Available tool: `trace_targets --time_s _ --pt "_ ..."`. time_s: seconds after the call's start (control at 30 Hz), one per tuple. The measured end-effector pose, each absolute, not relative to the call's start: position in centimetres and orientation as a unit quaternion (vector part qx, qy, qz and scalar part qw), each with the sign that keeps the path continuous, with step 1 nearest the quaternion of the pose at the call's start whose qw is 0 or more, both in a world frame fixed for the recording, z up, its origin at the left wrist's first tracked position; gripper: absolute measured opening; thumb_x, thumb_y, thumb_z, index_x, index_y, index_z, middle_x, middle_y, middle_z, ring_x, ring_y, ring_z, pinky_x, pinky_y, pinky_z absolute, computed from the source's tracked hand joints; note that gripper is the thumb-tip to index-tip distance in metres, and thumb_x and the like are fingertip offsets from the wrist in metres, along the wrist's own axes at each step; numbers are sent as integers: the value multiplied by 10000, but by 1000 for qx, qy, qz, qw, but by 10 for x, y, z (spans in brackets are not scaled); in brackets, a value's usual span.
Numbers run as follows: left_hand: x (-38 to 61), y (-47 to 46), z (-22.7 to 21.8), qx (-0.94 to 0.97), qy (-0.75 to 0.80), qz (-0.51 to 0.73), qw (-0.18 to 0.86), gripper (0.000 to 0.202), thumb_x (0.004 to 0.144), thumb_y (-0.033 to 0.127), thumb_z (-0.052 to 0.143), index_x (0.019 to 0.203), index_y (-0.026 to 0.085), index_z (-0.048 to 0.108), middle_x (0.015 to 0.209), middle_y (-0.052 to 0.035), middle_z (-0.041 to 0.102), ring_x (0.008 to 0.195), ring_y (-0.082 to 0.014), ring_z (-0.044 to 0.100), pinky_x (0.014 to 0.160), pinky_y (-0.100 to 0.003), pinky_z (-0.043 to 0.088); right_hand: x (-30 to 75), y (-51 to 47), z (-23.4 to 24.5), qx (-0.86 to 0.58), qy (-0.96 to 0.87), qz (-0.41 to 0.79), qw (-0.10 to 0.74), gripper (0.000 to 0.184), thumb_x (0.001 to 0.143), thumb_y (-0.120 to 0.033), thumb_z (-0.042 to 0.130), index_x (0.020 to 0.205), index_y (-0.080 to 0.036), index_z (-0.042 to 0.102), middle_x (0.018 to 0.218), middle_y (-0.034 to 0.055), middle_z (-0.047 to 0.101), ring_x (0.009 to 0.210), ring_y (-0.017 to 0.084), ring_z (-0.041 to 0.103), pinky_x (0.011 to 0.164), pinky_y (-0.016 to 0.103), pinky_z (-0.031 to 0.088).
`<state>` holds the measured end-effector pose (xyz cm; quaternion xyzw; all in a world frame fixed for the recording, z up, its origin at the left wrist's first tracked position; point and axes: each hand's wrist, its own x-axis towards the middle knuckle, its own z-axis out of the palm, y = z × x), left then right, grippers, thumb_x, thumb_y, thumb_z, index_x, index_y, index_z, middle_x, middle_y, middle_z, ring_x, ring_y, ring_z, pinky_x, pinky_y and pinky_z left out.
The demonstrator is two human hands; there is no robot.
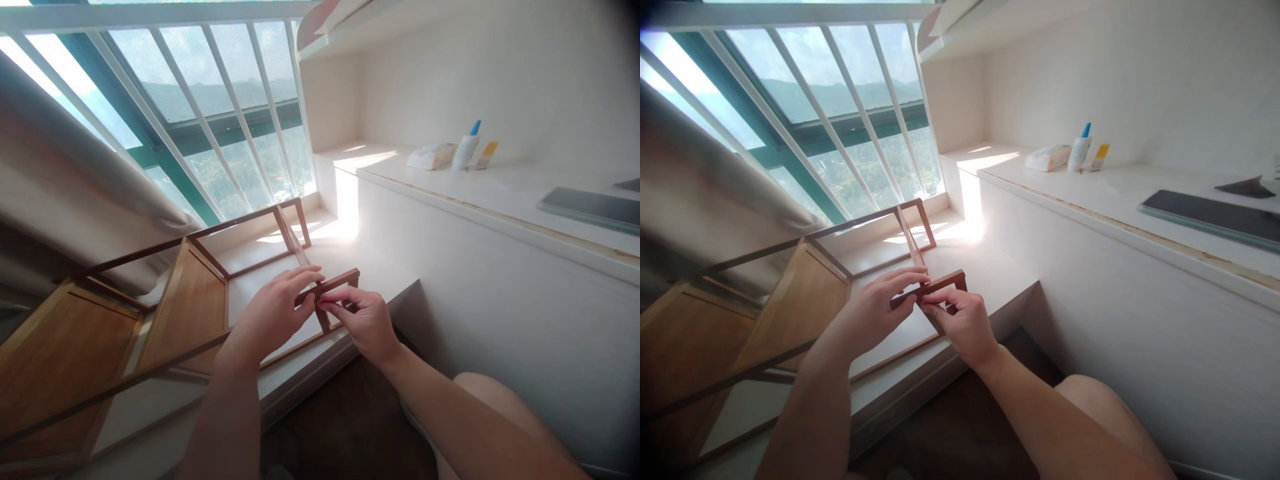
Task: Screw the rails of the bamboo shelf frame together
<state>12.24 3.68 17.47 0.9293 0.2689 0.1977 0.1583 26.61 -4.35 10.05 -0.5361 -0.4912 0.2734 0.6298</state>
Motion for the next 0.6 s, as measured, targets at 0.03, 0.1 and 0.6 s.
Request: trace_targets --time_s 0.03,0.1,0.6 --pt "123 37 175 929 270 198 157 295 868 241 458 1110 263 626 1273 -24 595 1143 -199 559 982 -373 475 266 -43 100 -535 -493 274 629 158 769 -365 694 852 -242 747 778 12 724 648 158 605 618 292 483" --pt "123 36 175 929 271 199 156 296 869 253 461 1112 263 628 1268 -26 599 1142 -202 561 986 -381 473 264 -42 100 -534 -494 269 631 161 770 -367 692 853 -241 747 774 13 723 639 155 599 609 289 479" --pt "122 35 175 930 278 187 149 314 868 228 462 1137 291 612 1311 2 566 1157 -182 550 972 -334 465 261 -48 102 -568 -474 227 633 184 773 -406 674 790 -225 706 688 7 671 520 115 496 495 259 398"
